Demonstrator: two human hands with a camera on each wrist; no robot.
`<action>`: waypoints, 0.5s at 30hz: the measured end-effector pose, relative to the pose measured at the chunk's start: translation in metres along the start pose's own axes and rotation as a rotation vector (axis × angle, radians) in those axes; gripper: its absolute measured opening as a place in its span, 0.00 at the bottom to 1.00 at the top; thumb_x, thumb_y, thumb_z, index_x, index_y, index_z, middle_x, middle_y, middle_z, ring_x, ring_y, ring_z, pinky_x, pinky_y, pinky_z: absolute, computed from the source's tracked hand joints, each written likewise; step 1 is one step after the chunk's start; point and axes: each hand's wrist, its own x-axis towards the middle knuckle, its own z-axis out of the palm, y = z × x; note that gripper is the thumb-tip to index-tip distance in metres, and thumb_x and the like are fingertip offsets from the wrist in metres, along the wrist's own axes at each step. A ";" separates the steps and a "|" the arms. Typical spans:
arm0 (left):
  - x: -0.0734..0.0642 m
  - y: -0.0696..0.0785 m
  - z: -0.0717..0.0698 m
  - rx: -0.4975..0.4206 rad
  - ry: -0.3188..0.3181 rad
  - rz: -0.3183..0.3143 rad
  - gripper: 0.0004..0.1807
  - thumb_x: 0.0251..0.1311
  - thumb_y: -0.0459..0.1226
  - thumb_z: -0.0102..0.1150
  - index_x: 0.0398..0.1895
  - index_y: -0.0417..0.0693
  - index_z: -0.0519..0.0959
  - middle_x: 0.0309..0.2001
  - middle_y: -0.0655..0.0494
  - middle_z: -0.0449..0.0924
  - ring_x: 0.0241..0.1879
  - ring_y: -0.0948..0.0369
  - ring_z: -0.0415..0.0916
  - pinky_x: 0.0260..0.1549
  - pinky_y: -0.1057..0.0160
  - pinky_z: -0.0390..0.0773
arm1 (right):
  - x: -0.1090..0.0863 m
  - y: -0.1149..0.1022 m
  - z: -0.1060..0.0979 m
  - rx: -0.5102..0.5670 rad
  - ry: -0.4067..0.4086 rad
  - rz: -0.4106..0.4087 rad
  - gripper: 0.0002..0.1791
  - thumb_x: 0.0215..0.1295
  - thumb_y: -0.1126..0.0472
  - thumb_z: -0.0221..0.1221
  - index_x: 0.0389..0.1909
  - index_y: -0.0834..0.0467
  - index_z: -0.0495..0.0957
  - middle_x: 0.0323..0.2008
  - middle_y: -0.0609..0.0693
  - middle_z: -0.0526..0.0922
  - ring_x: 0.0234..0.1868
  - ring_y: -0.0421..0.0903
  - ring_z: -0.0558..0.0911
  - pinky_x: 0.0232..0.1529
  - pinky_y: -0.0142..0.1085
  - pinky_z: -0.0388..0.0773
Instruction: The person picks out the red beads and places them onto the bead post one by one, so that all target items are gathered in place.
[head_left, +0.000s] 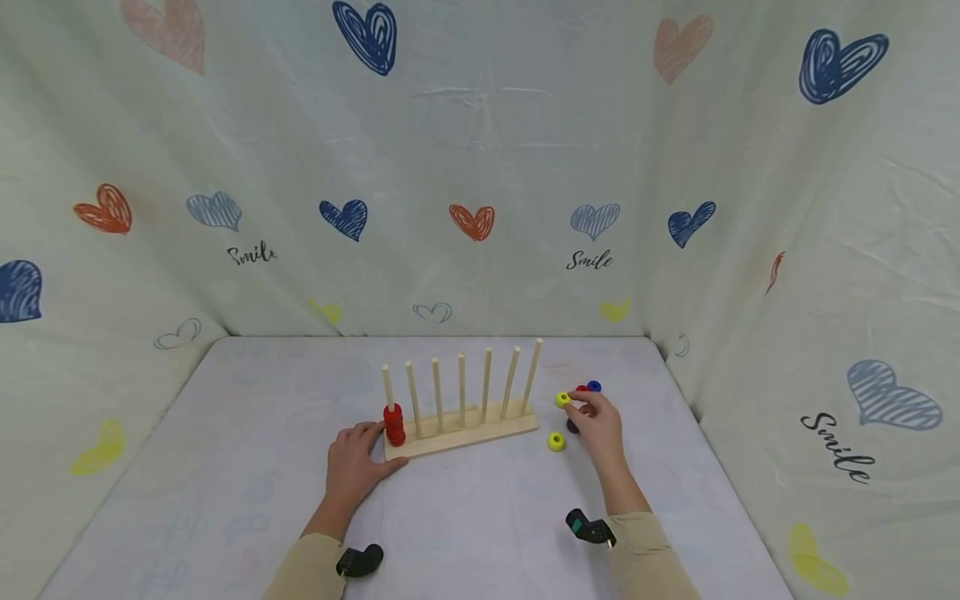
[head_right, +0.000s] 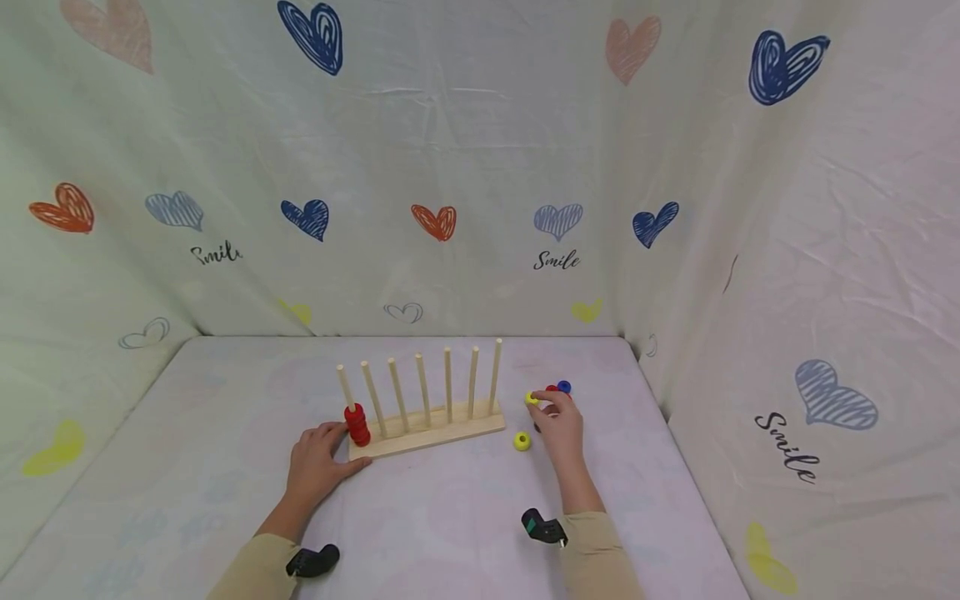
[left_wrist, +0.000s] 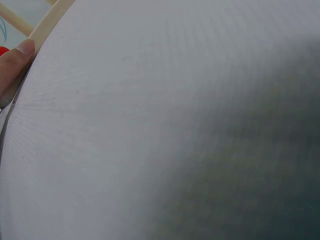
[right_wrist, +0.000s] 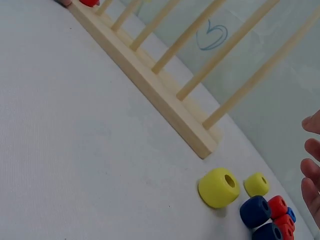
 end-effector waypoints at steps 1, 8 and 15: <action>0.000 0.000 0.000 -0.002 -0.002 -0.002 0.44 0.43 0.56 0.74 0.62 0.41 0.75 0.56 0.41 0.75 0.54 0.43 0.66 0.52 0.41 0.65 | 0.000 0.002 -0.001 -0.003 0.004 0.011 0.15 0.60 0.63 0.66 0.48 0.61 0.82 0.41 0.56 0.79 0.39 0.50 0.74 0.29 0.28 0.71; 0.001 0.001 0.000 -0.005 -0.006 -0.019 0.45 0.42 0.57 0.75 0.62 0.41 0.75 0.57 0.41 0.74 0.56 0.43 0.65 0.52 0.41 0.65 | 0.003 0.013 -0.006 -0.015 0.034 0.043 0.15 0.60 0.63 0.66 0.48 0.60 0.82 0.35 0.55 0.76 0.35 0.49 0.71 0.26 0.30 0.69; 0.001 0.002 0.000 -0.004 -0.007 -0.024 0.45 0.42 0.57 0.75 0.62 0.41 0.75 0.57 0.41 0.74 0.55 0.43 0.65 0.52 0.41 0.66 | 0.006 0.023 -0.010 -0.017 0.022 0.107 0.16 0.63 0.62 0.64 0.51 0.59 0.81 0.40 0.56 0.75 0.38 0.50 0.71 0.27 0.29 0.71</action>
